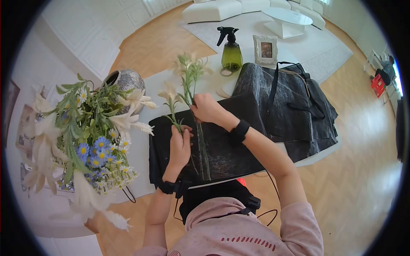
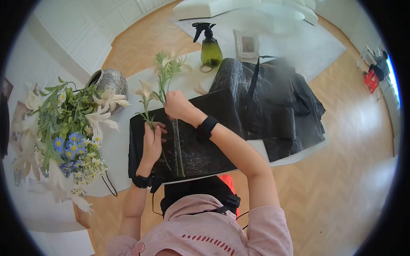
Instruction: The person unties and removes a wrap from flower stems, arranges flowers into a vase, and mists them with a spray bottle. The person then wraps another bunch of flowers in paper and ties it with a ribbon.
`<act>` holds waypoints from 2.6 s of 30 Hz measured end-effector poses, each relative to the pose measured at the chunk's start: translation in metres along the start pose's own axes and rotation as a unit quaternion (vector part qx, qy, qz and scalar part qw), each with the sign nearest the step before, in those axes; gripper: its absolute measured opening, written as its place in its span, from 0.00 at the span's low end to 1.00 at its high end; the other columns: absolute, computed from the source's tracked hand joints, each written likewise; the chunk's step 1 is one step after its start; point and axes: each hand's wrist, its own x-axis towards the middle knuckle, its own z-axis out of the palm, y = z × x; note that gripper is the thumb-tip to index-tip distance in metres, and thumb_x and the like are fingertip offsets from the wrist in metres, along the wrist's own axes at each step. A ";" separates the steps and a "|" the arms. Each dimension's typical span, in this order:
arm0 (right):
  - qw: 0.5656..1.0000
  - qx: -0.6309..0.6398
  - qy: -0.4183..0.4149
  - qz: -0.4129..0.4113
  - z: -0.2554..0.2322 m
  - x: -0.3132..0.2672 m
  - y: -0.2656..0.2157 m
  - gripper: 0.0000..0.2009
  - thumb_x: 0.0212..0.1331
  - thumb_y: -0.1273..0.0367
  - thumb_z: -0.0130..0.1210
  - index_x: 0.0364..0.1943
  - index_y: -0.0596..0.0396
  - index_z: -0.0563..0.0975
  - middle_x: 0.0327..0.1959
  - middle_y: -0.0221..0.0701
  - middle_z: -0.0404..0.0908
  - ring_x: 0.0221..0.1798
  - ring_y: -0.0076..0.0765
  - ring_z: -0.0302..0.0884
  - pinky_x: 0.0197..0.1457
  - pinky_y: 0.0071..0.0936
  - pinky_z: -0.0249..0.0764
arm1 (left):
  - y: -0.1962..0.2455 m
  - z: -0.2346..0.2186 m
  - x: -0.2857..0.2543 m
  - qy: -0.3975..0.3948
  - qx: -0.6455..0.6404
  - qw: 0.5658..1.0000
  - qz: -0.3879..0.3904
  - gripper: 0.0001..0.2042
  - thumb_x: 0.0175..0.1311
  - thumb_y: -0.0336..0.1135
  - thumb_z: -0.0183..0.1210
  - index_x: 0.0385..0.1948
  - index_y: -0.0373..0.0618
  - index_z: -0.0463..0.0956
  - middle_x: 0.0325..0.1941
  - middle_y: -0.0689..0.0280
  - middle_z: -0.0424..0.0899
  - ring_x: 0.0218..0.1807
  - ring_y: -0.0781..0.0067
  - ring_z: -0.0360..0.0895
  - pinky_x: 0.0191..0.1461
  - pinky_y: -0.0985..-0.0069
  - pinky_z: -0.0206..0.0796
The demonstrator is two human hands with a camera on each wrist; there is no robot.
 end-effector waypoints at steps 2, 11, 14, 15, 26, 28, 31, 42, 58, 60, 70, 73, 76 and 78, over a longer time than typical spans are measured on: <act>0.962 -0.242 0.001 -0.125 0.016 0.008 0.025 0.11 0.48 0.72 0.48 0.15 0.66 0.70 0.08 0.39 0.72 0.18 0.44 0.76 0.27 0.32 0.73 | -0.007 -0.006 0.002 0.026 -0.032 0.999 -0.027 0.07 0.66 0.35 0.38 0.33 0.41 0.56 0.26 0.63 0.72 0.20 0.78 0.71 0.21 0.84 0.63; 0.995 -0.053 -0.019 0.079 0.040 0.023 0.043 0.14 0.48 0.71 0.48 0.11 0.67 0.70 0.09 0.41 0.72 0.18 0.46 0.75 0.31 0.35 0.75 | -0.010 -0.005 0.038 0.028 0.012 0.995 -0.099 0.08 0.64 0.34 0.41 0.33 0.40 0.54 0.14 0.63 0.70 0.08 0.76 0.65 0.12 0.81 0.56; 0.996 -0.043 -0.034 0.076 0.046 0.024 0.061 0.13 0.48 0.69 0.52 0.15 0.68 0.73 0.13 0.44 0.74 0.20 0.46 0.76 0.30 0.36 0.74 | -0.018 0.007 0.053 -0.049 0.085 0.985 -0.140 0.13 0.63 0.38 0.44 0.33 0.36 0.54 0.19 0.54 0.75 0.17 0.58 0.75 0.17 0.68 0.64; 0.996 -0.043 -0.033 0.076 0.046 0.022 0.064 0.13 0.48 0.69 0.52 0.15 0.68 0.73 0.13 0.44 0.74 0.20 0.46 0.76 0.30 0.36 0.74 | -0.029 0.013 0.055 -0.049 0.086 0.985 -0.140 0.13 0.63 0.38 0.44 0.33 0.36 0.54 0.19 0.54 0.75 0.17 0.58 0.75 0.17 0.68 0.64; 0.982 0.082 -0.045 0.164 0.032 0.022 0.073 0.12 0.46 0.67 0.56 0.21 0.67 0.76 0.14 0.40 0.74 0.18 0.32 0.75 0.24 0.27 0.71 | -0.047 0.026 0.059 -0.120 0.312 0.938 -0.096 0.23 0.61 0.51 0.42 0.33 0.33 0.55 0.24 0.39 0.74 0.30 0.40 0.74 0.29 0.55 0.68; 0.988 0.035 -0.046 0.146 0.027 0.026 0.068 0.11 0.45 0.68 0.56 0.21 0.67 0.76 0.14 0.40 0.75 0.18 0.32 0.75 0.24 0.27 0.71 | -0.047 0.023 0.061 -0.139 0.318 0.933 -0.101 0.23 0.61 0.51 0.43 0.33 0.33 0.55 0.24 0.39 0.74 0.30 0.40 0.74 0.29 0.56 0.68; 0.992 0.031 -0.022 0.119 0.036 0.026 0.076 0.10 0.45 0.69 0.55 0.21 0.67 0.76 0.15 0.42 0.75 0.20 0.35 0.77 0.27 0.29 0.73 | -0.049 0.020 0.060 -0.175 0.307 0.933 -0.062 0.22 0.59 0.49 0.46 0.33 0.33 0.56 0.24 0.42 0.75 0.30 0.42 0.75 0.29 0.57 0.68; 0.981 -0.192 0.025 0.009 0.045 0.026 0.076 0.19 0.50 0.58 0.51 0.17 0.64 0.75 0.18 0.49 0.74 0.26 0.57 0.73 0.33 0.41 0.72 | -0.031 0.034 0.054 -0.152 0.493 0.853 -0.079 0.20 0.55 0.51 0.50 0.30 0.38 0.63 0.22 0.52 0.77 0.26 0.50 0.77 0.27 0.61 0.69; 0.964 -0.222 -0.043 0.138 0.037 0.016 0.057 0.21 0.45 0.52 0.57 0.28 0.59 0.76 0.28 0.43 0.78 0.34 0.48 0.77 0.36 0.36 0.73 | 0.015 -0.091 0.015 -0.270 0.318 0.900 -0.124 0.25 0.55 0.42 0.54 0.49 0.31 0.63 0.19 0.55 0.76 0.25 0.57 0.75 0.30 0.69 0.65; 0.964 -0.223 -0.035 0.138 0.037 0.015 0.056 0.21 0.45 0.53 0.57 0.29 0.59 0.76 0.28 0.43 0.78 0.34 0.48 0.77 0.36 0.36 0.73 | 0.011 -0.123 -0.014 -0.284 0.318 0.888 -0.171 0.22 0.55 0.38 0.54 0.47 0.32 0.66 0.18 0.58 0.74 0.22 0.63 0.73 0.28 0.72 0.63; 0.962 -0.223 -0.044 0.149 0.036 0.016 0.055 0.21 0.45 0.52 0.57 0.30 0.58 0.76 0.29 0.42 0.78 0.35 0.48 0.77 0.37 0.36 0.73 | -0.018 -0.200 -0.110 -0.091 0.374 0.919 -0.082 0.14 0.55 0.36 0.54 0.38 0.35 0.68 0.18 0.61 0.71 0.24 0.71 0.71 0.27 0.76 0.61; 0.961 -0.227 -0.041 0.155 0.036 0.016 0.054 0.21 0.45 0.52 0.57 0.30 0.58 0.76 0.29 0.42 0.78 0.36 0.47 0.77 0.38 0.36 0.73 | -0.015 -0.207 -0.124 -0.050 0.347 0.936 -0.045 0.13 0.56 0.36 0.53 0.36 0.36 0.67 0.18 0.62 0.69 0.23 0.72 0.70 0.26 0.77 0.60; 0.960 -0.230 -0.037 0.153 0.035 0.016 0.054 0.21 0.45 0.52 0.58 0.31 0.58 0.76 0.30 0.42 0.78 0.37 0.47 0.76 0.38 0.36 0.73 | -0.011 -0.215 -0.133 -0.011 0.319 0.948 -0.007 0.12 0.56 0.36 0.53 0.35 0.36 0.66 0.17 0.62 0.68 0.23 0.72 0.68 0.26 0.77 0.59; 0.960 -0.224 -0.051 0.161 0.035 0.017 0.054 0.21 0.44 0.52 0.58 0.31 0.57 0.76 0.31 0.41 0.78 0.37 0.47 0.76 0.38 0.36 0.73 | -0.006 -0.220 -0.141 0.016 0.301 0.953 0.015 0.12 0.56 0.36 0.53 0.34 0.37 0.66 0.17 0.63 0.67 0.23 0.73 0.68 0.25 0.78 0.58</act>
